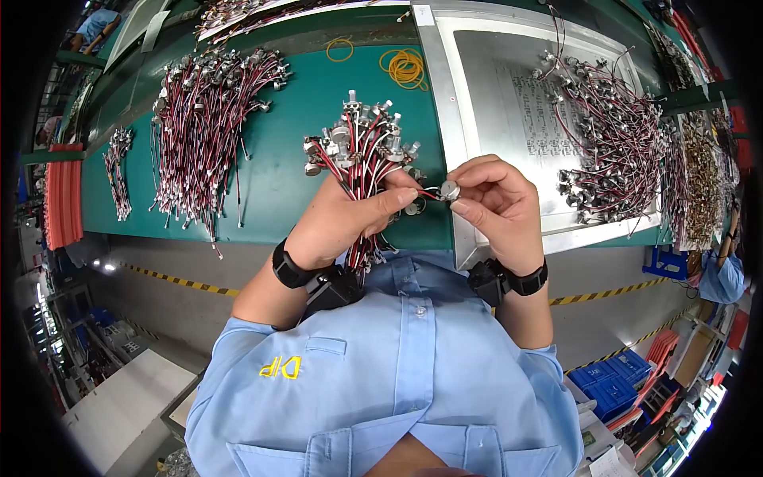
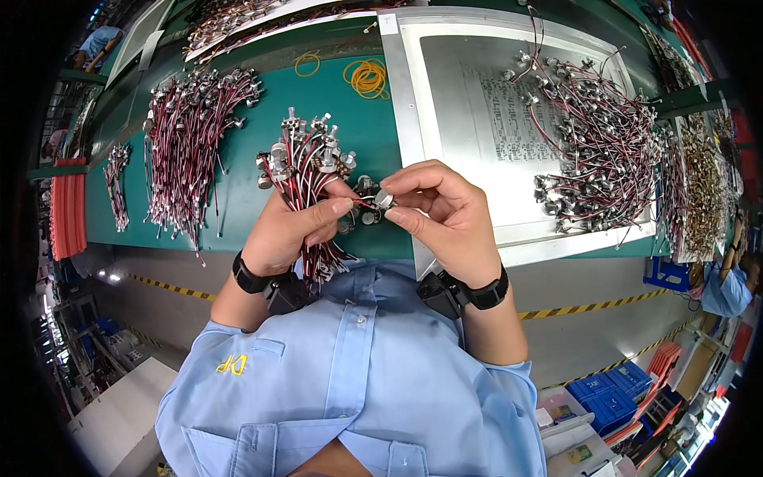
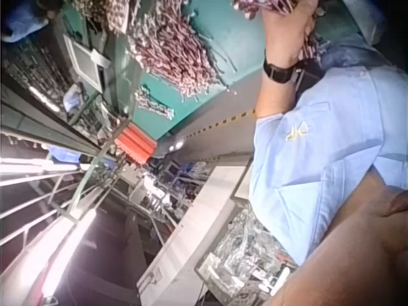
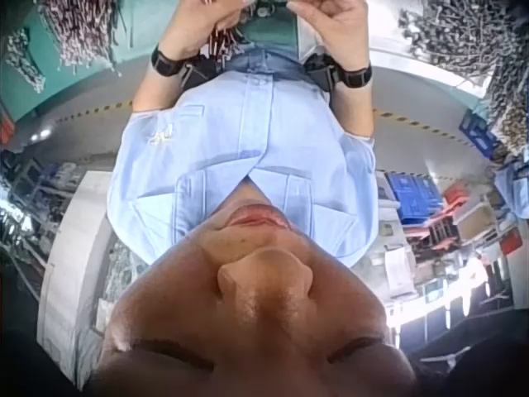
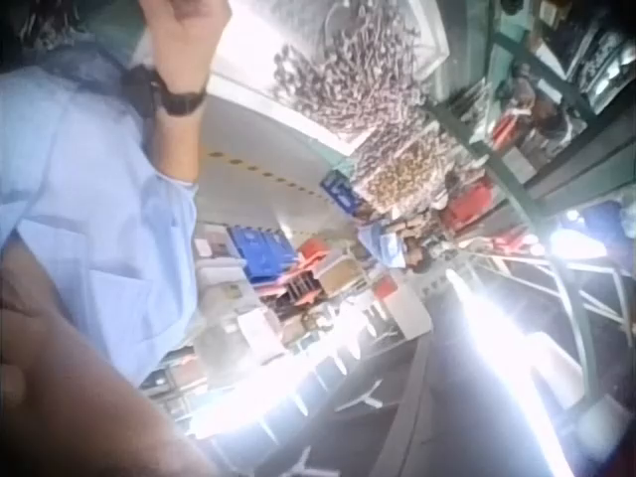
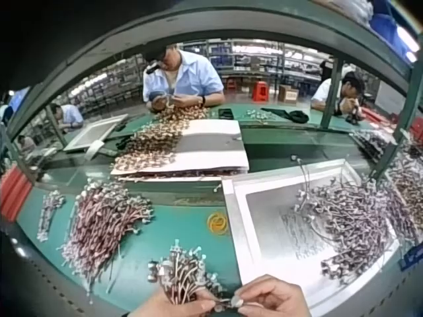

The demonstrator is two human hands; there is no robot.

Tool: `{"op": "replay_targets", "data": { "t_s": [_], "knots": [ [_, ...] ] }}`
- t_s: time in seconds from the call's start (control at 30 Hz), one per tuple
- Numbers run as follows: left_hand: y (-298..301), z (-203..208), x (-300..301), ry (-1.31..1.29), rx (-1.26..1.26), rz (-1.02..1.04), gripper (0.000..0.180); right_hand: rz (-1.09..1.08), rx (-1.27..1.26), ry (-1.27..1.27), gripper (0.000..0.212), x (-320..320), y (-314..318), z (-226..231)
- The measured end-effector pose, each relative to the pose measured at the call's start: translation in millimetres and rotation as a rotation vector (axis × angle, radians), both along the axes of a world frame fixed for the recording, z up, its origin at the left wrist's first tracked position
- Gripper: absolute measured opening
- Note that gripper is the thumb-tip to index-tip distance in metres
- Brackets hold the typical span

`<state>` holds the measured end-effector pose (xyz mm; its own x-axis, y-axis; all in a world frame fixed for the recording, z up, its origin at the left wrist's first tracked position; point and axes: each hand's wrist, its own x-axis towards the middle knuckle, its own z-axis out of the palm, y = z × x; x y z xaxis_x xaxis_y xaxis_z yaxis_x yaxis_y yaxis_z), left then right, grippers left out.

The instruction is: The person gathers a bundle of wire harnesses from a table and then picks up individual harnesses from a tray, adding them one by one to the bundle.

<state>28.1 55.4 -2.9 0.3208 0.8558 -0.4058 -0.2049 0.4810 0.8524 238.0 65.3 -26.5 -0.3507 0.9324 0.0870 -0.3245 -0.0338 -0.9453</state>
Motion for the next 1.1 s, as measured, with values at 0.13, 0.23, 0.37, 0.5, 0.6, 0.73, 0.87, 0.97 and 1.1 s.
{"op": "replay_targets", "data": {
  "t_s": [0.13, 0.23, 0.37, 0.5, 0.6, 0.73, 0.87, 0.97, 1.1],
  "knots": [
    [0, -1, -1, -0.011, 0.002, -0.012, 0.011, -0.004, -0.006, 0.005, 0.025, -1, 0, 0],
    [-1, -4, -5, -0.003, 0.033, -0.027, 0.013, -0.012, 0.001, 0.004, 0.024, -3, 0, 4],
    [0, 3, 5, 0.022, 0.059, 0.013, 0.016, 0.052, -0.189, -0.065, 0.024, 7, -4, 11],
    [1, -3, 0, -0.044, 0.062, -0.053, 0.018, 0.332, -0.324, -0.259, 0.025, 20, -1, 10],
    [1, 1, -1, -0.113, 0.014, -0.09, 0.019, 0.228, -0.004, -0.524, 0.024, 21, 5, 10],
    [1, 0, -4, -0.144, 0.001, -0.167, 0.018, -0.072, -0.027, -0.286, 0.022, -8, 12, 22],
    [0, 3, -4, -0.115, 0.008, -0.173, 0.016, 0.021, -0.005, -0.349, 0.02, -23, 16, 24],
    [1, 2, -3, -0.112, 0.003, -0.133, 0.016, 0.009, -0.119, -0.211, 0.02, -19, 13, 21],
    [1, 0, 0, -0.124, 0.001, -0.08, 0.018, -0.023, -0.189, -0.133, 0.02, -17, 7, 16]
  ]
}}
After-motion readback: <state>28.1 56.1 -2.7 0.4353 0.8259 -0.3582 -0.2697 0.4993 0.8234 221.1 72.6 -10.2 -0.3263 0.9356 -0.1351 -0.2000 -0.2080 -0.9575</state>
